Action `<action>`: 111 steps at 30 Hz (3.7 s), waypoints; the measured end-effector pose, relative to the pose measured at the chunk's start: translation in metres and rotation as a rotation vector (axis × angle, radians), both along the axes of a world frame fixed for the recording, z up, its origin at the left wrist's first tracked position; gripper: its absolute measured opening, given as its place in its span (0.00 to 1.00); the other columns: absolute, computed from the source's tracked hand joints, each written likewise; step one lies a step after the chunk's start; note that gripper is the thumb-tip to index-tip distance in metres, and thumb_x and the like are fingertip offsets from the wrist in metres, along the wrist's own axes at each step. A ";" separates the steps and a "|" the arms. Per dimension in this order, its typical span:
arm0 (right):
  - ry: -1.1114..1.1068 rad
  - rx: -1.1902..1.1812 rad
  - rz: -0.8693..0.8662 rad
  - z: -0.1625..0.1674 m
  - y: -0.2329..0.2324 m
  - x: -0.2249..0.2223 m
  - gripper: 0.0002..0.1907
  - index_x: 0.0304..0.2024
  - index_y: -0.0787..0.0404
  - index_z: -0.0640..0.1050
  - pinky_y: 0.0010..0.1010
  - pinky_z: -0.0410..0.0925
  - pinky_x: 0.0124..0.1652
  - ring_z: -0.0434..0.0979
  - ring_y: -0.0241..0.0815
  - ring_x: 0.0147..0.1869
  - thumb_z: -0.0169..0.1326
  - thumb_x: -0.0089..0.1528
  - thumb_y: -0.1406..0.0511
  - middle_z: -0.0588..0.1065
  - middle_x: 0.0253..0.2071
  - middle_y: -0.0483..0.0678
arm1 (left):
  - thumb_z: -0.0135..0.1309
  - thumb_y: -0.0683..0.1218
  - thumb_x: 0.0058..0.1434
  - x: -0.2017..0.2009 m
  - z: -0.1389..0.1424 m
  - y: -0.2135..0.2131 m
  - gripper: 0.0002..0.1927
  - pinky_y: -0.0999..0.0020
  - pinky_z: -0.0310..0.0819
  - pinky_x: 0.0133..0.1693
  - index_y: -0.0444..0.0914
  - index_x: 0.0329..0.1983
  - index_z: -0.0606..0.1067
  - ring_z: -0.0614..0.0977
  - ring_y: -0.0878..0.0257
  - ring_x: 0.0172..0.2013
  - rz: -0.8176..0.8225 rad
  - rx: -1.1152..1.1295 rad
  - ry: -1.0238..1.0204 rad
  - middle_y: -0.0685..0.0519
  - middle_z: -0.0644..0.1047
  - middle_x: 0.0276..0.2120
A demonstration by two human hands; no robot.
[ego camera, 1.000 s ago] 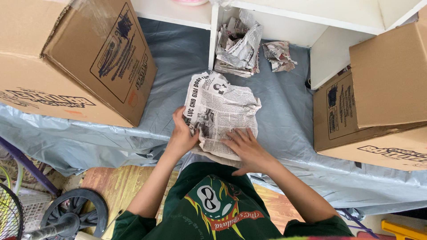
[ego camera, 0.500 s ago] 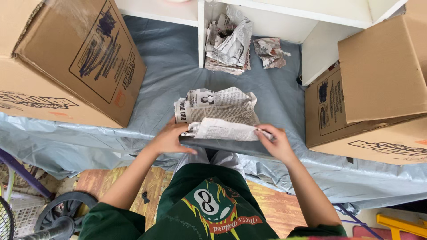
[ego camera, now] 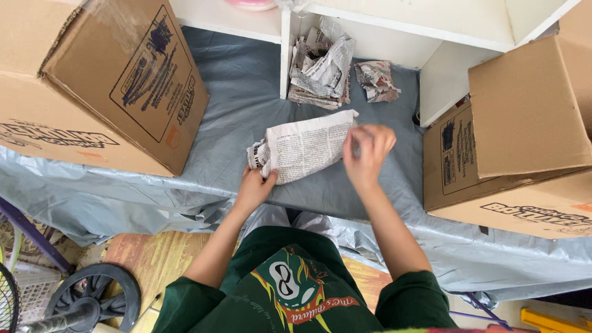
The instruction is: The person wraps ceramic plates, bowls and drinking glasses in sheets of newspaper, crumples paper into padding, and places the wrapped items into a cardboard box, occasionally setting wrapped pieces on a nearby shelf.
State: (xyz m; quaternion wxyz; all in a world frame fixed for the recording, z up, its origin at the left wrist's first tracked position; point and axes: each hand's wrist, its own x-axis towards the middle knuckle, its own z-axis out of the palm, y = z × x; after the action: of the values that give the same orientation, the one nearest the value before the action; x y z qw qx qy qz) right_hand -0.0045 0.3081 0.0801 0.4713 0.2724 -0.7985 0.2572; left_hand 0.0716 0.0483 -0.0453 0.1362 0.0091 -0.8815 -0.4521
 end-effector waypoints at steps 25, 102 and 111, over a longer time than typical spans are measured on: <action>-0.459 0.404 0.391 -0.070 -0.054 0.053 0.45 0.65 0.58 0.70 0.62 0.52 0.67 0.64 0.58 0.68 0.67 0.48 0.51 0.69 0.62 0.53 | 0.65 0.46 0.50 0.025 0.048 0.037 0.45 0.34 0.44 0.64 0.33 0.69 0.57 0.62 0.43 0.67 0.335 -0.376 0.193 0.36 0.62 0.63; -1.007 0.485 -0.131 -0.032 -0.142 -0.299 0.37 0.75 0.53 0.58 0.59 0.30 0.73 0.38 0.54 0.83 0.30 0.68 0.44 0.47 0.80 0.49 | 0.61 0.49 0.55 -0.258 0.042 0.069 0.39 0.46 0.51 0.66 0.28 0.64 0.59 0.62 0.41 0.66 0.221 -0.200 0.375 0.36 0.61 0.66; -0.821 -0.568 0.539 -0.034 -0.078 -0.313 0.20 0.64 0.59 0.74 0.47 0.59 0.74 0.69 0.53 0.73 0.49 0.71 0.61 0.72 0.66 0.56 | 0.51 0.52 0.62 -0.286 0.031 0.057 0.43 0.45 0.42 0.71 0.36 0.77 0.51 0.60 0.52 0.72 0.045 -0.420 0.309 0.44 0.59 0.74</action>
State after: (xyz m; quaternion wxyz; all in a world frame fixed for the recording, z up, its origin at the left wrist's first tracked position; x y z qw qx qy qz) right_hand -0.3173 0.2298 0.0460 0.0947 0.2068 -0.7178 0.6581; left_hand -0.2140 0.1051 -0.0143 0.2781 -0.0690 -0.9244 -0.2519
